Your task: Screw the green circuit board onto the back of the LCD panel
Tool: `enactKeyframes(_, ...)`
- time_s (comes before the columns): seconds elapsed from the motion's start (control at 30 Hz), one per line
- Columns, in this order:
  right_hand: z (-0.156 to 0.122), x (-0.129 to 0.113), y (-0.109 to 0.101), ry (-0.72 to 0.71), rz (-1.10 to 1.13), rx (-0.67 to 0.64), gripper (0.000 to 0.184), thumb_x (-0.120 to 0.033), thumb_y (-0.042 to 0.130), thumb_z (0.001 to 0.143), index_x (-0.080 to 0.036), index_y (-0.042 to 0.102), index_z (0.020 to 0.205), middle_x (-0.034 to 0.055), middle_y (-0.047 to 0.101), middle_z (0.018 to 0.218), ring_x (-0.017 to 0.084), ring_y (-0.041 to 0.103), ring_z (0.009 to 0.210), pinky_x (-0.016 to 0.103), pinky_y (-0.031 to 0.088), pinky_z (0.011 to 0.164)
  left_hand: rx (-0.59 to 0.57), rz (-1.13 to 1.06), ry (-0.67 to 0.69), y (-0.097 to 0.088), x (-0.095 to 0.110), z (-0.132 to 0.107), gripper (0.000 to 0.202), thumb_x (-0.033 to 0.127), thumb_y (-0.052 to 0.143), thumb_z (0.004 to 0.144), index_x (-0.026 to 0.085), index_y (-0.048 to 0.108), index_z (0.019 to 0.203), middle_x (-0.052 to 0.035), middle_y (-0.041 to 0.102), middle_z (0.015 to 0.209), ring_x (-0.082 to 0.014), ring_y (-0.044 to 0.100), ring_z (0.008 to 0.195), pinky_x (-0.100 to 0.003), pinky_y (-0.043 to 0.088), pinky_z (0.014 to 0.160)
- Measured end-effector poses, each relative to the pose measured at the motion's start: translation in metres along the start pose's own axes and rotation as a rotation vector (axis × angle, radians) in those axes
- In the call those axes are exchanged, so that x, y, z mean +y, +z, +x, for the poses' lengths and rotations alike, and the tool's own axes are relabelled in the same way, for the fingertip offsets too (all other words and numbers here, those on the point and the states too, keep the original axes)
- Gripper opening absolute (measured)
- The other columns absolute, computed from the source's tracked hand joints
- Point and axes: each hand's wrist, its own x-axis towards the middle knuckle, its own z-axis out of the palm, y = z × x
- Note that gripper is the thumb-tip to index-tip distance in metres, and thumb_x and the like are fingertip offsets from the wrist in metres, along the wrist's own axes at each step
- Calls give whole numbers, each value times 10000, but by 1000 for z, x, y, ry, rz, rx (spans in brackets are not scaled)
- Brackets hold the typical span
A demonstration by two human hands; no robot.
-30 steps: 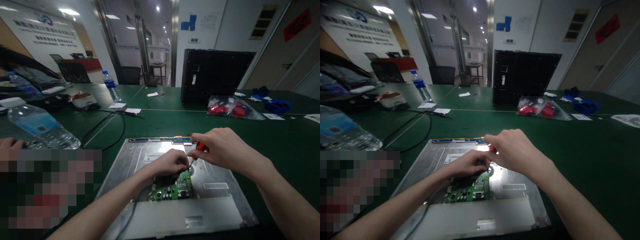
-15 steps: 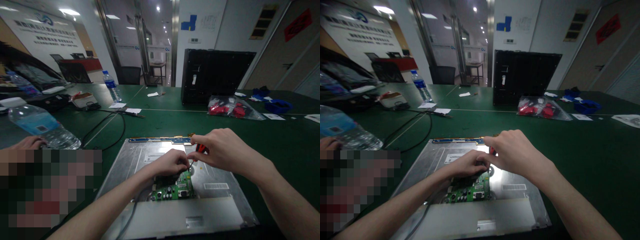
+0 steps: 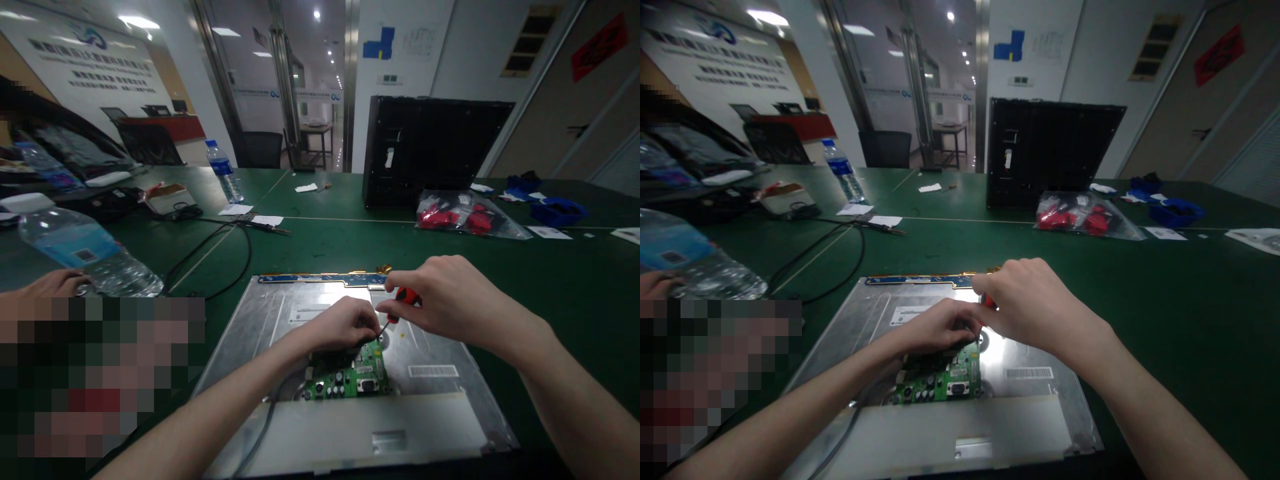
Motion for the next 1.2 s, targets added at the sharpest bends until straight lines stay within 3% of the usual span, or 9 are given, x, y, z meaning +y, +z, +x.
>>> enactKeyframes(0.17, -2, 0, 0, -23, 87, -8, 150, -292, 584, 822, -228, 616, 954, -8, 684, 746, 156, 587, 615, 250, 285, 508, -1, 2, 11, 1, 0, 0, 155, -13, 628, 728, 114, 701, 778, -30, 690, 781, -160, 619, 747, -224, 454, 699)
enactKeyframes(0.3, -3, -1, 0, -31, 95, 20, 280, -377, 586, 830, -214, 598, 1057, 22, 704, 859, 167, 612, 665, 247, 304, 515, 4, 23, -19, 1, 0, 0, 139, 9, 635, 734, 125, 692, 784, -7, 672, 745, -149, 605, 711, -217, 443, 667)
enactKeyframes(0.43, 0, -3, 1, 25, -26, 29, 292, -465, 543, 865, -219, 632, 994, 34, 695, 727, 189, 607, 591, 258, 247, 486, 1, 8, -37, 0, 0, 0, 117, 35, 636, 749, 129, 684, 799, -3, 677, 759, -149, 608, 725, -218, 443, 675)
enactKeyframes(0.57, 0, -3, 0, 7, 24, 7, 156, -323, 535, 864, -220, 598, 963, 5, 674, 711, 181, 596, 599, 264, 248, 493, -20, -12, -8, 0, -1, 0, 129, 21, 625, 743, 128, 687, 777, -17, 686, 789, -153, 612, 742, -223, 448, 699)
enactKeyframes(0.63, -1, -2, -1, -37, 117, 18, 191, -280, 561, 830, -212, 563, 1008, -5, 672, 771, 162, 589, 629, 256, 278, 508, -15, -19, -4, 0, -1, 0, 138, 15, 629, 735, 131, 689, 779, -11, 683, 773, -154, 610, 738, -223, 447, 694)
enactKeyframes(0.7, -2, -1, -1, -63, 151, 31, 226, -329, 570, 834, -213, 555, 1028, -4, 672, 799, 156, 583, 640, 250, 286, 514, -2, -20, -13, 0, -1, 0, 131, 21, 637, 735, 132, 688, 782, -2, 676, 755, -151, 605, 726, -221, 442, 682)
enactKeyframes(0.83, 0, -2, 0, -5, 32, 22, 265, -477, 518, 879, -238, 612, 941, -3, 646, 651, 166, 557, 556, 253, 226, 487, 4, -10, -27, 0, 0, 0, 121, 21, 645, 738, 123, 686, 787, 2, 672, 743, -148, 603, 716, -217, 436, 668)
enactKeyframes(1.03, -1, -2, -2, -39, 140, 13, 150, -299, 567, 831, -222, 554, 959, -21, 649, 725, 145, 551, 590, 248, 273, 508, -23, -15, -1, 0, 0, 0, 145, 18, 643, 749, 119, 703, 834, -25, 699, 813, -162, 622, 768, -229, 454, 707)
enactKeyframes(1.2, 0, -2, -1, 0, 70, 31, 237, -439, 555, 860, -238, 576, 983, -11, 660, 711, 165, 573, 597, 246, 248, 498, -5, -1, -27, 0, -2, 0, 119, 42, 656, 752, 126, 702, 822, -16, 692, 793, -162, 624, 756, -233, 458, 697)
